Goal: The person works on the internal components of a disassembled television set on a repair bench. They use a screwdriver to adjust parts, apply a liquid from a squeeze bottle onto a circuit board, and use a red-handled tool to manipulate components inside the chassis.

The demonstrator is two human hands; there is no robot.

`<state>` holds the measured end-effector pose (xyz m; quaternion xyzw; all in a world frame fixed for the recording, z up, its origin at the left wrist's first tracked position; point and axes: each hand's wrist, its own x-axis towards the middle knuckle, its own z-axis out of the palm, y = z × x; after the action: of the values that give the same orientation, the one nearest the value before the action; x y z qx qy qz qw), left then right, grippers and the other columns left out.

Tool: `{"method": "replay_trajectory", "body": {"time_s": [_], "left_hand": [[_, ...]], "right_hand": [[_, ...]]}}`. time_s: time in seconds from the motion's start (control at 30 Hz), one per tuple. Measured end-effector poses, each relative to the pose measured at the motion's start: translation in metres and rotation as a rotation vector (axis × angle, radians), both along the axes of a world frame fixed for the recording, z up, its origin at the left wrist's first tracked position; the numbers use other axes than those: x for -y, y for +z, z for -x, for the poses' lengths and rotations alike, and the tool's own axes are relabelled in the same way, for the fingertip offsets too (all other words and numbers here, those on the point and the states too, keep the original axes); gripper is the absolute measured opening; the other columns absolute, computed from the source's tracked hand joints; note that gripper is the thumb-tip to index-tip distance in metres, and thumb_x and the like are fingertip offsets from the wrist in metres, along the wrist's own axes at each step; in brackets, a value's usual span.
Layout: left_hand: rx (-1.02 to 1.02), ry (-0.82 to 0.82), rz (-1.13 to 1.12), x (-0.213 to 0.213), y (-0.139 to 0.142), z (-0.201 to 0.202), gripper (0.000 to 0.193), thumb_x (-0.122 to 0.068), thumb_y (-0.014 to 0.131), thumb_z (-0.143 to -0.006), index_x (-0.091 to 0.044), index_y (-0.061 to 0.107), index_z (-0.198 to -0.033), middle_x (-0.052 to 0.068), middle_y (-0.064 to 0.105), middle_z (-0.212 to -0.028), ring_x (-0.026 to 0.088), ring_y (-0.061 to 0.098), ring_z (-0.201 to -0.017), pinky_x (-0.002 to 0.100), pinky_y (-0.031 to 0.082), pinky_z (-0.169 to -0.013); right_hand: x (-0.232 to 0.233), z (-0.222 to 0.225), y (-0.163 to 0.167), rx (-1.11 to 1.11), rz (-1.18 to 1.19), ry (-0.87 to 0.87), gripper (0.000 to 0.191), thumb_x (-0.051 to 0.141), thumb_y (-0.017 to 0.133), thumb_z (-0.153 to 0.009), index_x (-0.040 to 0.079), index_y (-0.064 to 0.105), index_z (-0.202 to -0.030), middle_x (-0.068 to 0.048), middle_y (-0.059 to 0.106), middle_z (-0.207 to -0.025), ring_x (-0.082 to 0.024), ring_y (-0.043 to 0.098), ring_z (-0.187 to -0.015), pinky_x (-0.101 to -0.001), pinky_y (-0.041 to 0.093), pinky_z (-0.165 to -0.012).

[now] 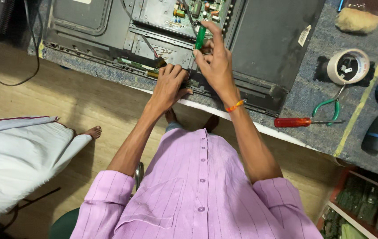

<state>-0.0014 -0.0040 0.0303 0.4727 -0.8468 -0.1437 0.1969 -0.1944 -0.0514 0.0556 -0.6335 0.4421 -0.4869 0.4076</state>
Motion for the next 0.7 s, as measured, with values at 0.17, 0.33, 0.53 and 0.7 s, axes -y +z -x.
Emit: {"method": "replay_trajectory", "body": {"time_s": [0.17,0.33,0.53,0.7], "left_hand": [[-0.013,-0.014,0.016,0.001,-0.003,-0.003,0.052,-0.026,0.088,-0.073,-0.006,0.060,-0.112,0.011,0.055,-0.109,0.033,0.050,-0.108,0.048,0.038,-0.093],[-0.033,-0.048,0.020,0.003,-0.005,-0.010,0.052,-0.026,0.087,-0.073,-0.006,0.060,-0.113,0.011,0.054,-0.110,0.033,0.050,-0.107,0.047,0.038,-0.091],[-0.059,-0.063,0.012,0.011,-0.011,-0.017,0.052,-0.028,0.087,-0.074,-0.007,0.060,-0.112,0.010,0.055,-0.111,0.032,0.050,-0.107,0.047,0.038,-0.091],[-0.072,-0.076,0.026,0.011,-0.017,-0.020,0.053,-0.029,0.087,-0.072,-0.006,0.060,-0.113,0.010,0.055,-0.112,0.032,0.050,-0.107,0.047,0.038,-0.091]], "right_hand": [[-0.017,-0.011,0.003,-0.027,0.129,-0.073,0.065,-0.010,0.067,-0.102,0.014,0.038,-0.155,-0.009,0.067,-0.111,-0.013,0.069,-0.098,-0.0269,0.067,-0.078],[0.001,-0.016,0.006,-0.063,-0.007,-0.219,0.065,-0.007,0.067,-0.101,0.015,0.039,-0.155,-0.006,0.069,-0.095,-0.010,0.070,-0.085,-0.0240,0.064,-0.070],[-0.002,0.003,0.002,-0.047,-0.003,-0.288,0.068,-0.012,0.063,-0.103,0.013,0.035,-0.160,-0.008,0.071,-0.104,-0.008,0.070,-0.091,-0.0226,0.062,-0.076],[-0.014,0.002,-0.002,0.025,-0.024,-0.275,0.068,-0.013,0.061,-0.106,0.013,0.033,-0.162,-0.010,0.071,-0.113,-0.009,0.070,-0.102,-0.0241,0.063,-0.087]]}}
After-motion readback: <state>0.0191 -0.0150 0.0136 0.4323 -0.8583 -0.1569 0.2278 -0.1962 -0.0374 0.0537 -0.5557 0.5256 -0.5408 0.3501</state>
